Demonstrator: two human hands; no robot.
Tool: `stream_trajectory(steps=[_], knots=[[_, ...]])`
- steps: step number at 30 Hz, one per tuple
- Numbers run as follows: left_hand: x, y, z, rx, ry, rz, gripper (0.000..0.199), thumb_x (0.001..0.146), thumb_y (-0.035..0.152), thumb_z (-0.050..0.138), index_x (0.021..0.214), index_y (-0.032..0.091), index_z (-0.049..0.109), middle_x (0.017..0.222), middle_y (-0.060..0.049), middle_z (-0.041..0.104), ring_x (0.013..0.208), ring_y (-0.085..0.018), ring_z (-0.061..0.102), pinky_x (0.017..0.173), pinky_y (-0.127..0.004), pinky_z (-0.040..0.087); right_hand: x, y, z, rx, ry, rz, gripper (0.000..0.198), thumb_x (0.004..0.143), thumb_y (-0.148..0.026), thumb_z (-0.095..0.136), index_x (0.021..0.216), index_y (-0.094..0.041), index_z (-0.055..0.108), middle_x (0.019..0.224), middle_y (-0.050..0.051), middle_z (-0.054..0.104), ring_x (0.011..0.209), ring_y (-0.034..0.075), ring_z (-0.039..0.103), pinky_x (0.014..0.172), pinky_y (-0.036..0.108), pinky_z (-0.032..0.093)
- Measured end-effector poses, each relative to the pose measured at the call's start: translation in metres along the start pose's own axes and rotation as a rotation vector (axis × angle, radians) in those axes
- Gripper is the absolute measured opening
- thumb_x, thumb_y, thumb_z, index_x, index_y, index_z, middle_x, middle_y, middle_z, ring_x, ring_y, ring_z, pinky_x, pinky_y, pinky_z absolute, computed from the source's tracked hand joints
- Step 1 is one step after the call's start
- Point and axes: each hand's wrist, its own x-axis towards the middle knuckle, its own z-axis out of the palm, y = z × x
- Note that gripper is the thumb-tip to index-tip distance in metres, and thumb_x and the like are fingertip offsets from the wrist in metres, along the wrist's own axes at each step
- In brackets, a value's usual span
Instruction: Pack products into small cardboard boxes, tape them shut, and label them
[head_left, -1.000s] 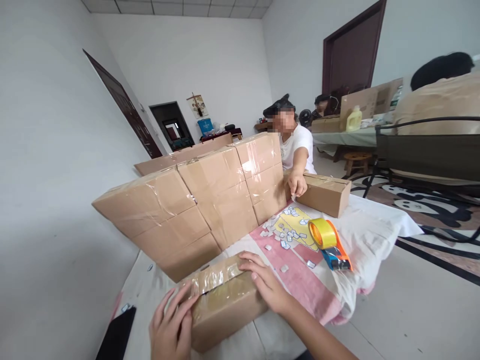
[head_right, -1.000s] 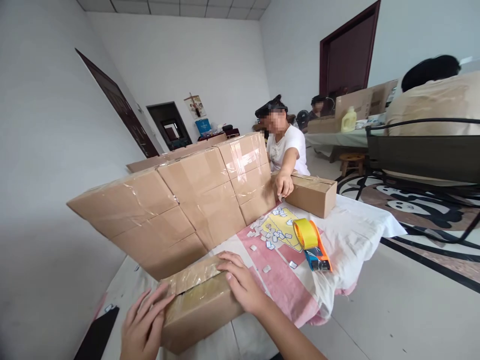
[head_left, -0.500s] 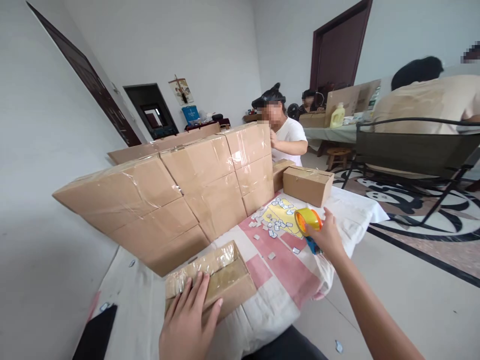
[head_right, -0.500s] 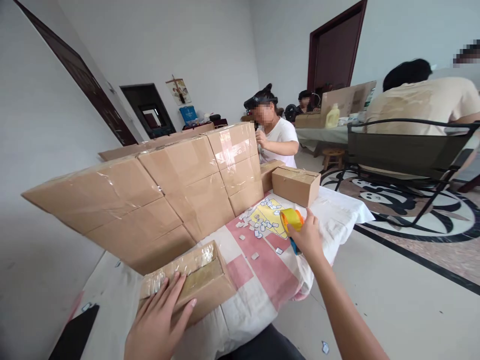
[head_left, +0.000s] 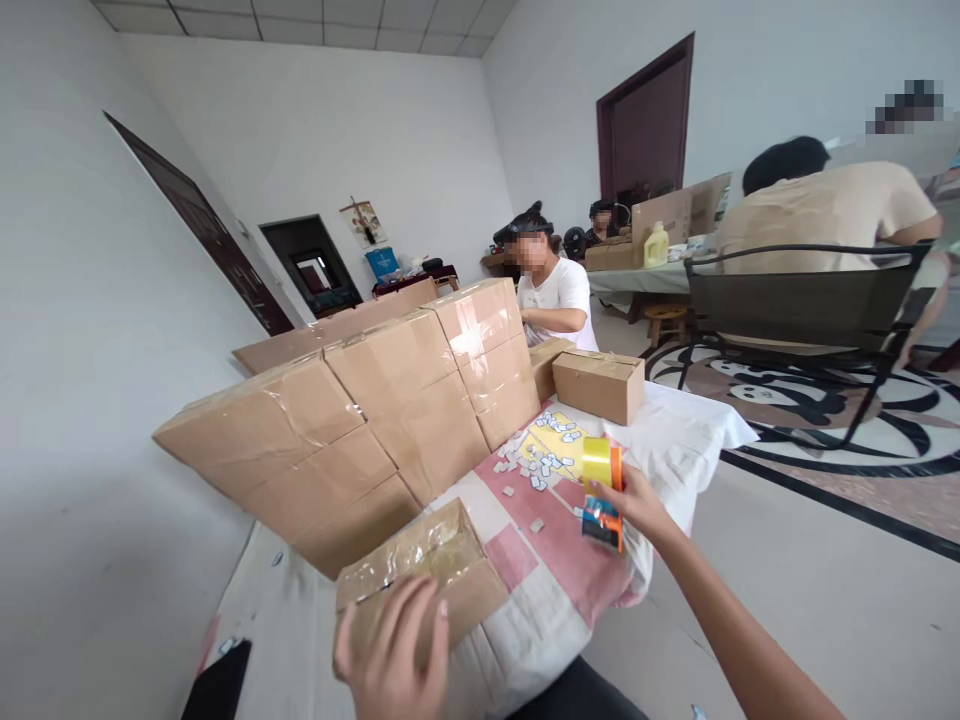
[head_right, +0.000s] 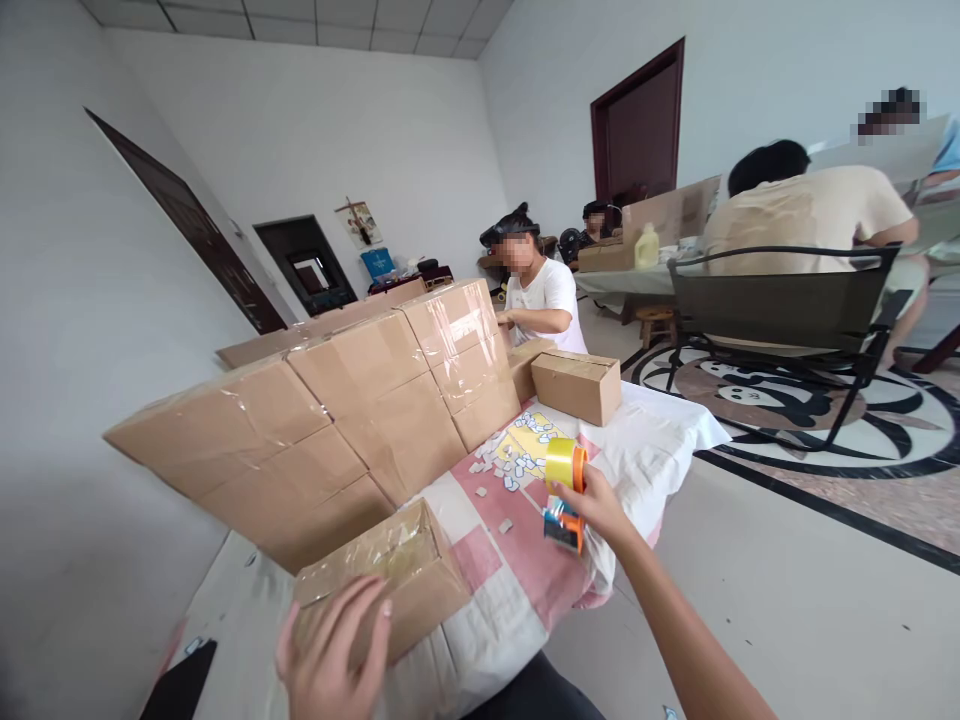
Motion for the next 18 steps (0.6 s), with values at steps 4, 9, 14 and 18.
stream_trajectory(steps=[4,9,14,18], knots=[[0.005,0.055,0.014,-0.557,-0.144,-0.048,0.064,0.089,0.05,0.064,0.145,0.024,0.049,0.141,-0.011,0.062,0.128,-0.024,0.061,0.116,-0.037,0.038,-0.073,-0.026,0.024,0.238,-0.283,0.012,0.051,0.08,-0.055,0.071,0.112,-0.015,0.067,0.099,0.011,0.076,0.086,0.026,0.072,0.074,0.034,0.06],[-0.002,0.107,0.023,-1.266,-0.487,-0.511,0.079,0.089,0.068,0.052,0.157,0.031,0.032,0.168,-0.008,0.025,0.153,-0.031,0.026,0.123,-0.045,0.031,-0.142,-0.031,0.057,0.265,-0.387,-0.04,0.072,0.082,-0.073,0.061,0.126,-0.017,0.065,0.112,0.016,0.073,0.1,0.033,0.071,0.087,0.049,0.059],[-0.015,0.115,0.024,-1.416,-0.568,-0.737,0.086,0.082,0.07,0.06,0.155,0.029,0.038,0.166,-0.009,0.031,0.152,-0.031,0.03,0.122,-0.043,0.033,-0.151,-0.008,0.064,0.193,-0.186,-0.009,0.07,0.092,-0.076,0.038,0.121,-0.022,0.072,0.12,0.016,0.072,0.112,0.033,0.067,0.101,0.054,0.053],[-0.03,0.123,0.028,-1.067,-0.505,-0.816,0.062,0.084,0.073,0.053,0.113,0.023,0.075,0.158,-0.011,0.045,0.148,-0.032,0.038,0.122,-0.044,0.031,-0.144,0.006,0.068,0.085,0.055,-0.152,0.066,0.098,-0.069,0.03,0.109,-0.022,0.076,0.101,0.013,0.075,0.093,0.03,0.07,0.087,0.049,0.06]])
